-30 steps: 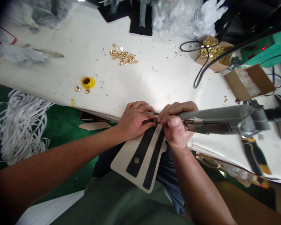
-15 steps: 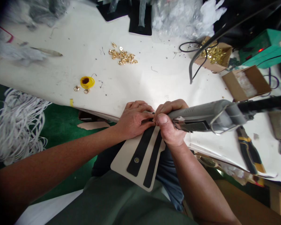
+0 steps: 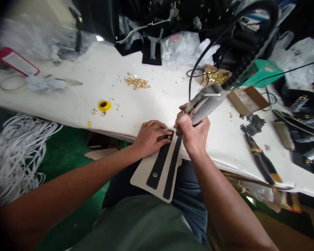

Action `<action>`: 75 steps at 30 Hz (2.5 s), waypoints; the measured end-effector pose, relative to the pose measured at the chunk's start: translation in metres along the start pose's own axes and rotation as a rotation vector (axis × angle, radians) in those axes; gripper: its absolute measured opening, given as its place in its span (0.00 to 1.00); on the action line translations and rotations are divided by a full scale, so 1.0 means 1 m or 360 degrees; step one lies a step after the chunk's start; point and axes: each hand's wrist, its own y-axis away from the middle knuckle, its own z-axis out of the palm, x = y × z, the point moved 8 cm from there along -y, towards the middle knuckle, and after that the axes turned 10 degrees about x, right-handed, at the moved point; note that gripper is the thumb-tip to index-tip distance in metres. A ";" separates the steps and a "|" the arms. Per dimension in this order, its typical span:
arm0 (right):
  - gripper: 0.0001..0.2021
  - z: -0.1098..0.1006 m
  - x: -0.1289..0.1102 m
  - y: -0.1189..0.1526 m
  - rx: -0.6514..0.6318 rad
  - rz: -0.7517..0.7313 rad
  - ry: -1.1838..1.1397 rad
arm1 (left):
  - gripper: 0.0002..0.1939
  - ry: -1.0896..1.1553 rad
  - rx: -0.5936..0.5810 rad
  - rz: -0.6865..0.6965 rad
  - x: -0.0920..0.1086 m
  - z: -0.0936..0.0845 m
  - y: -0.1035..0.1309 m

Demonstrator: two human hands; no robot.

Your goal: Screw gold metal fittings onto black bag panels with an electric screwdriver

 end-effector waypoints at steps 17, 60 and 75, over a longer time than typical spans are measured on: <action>0.19 -0.034 0.035 0.030 0.0046 -0.0526 0.1242 | 0.35 -0.0545 0.0129 -0.0172 0.000 -0.013 0.007; 0.12 -0.037 -0.049 0.116 -0.0827 0.0303 -0.0454 | 0.12 0.0770 0.0167 0.0423 0.125 -0.115 0.064; 0.14 -0.048 -0.069 0.121 -0.0810 -0.0033 -0.0084 | 0.09 0.0547 0.0044 0.0642 0.145 -0.109 0.069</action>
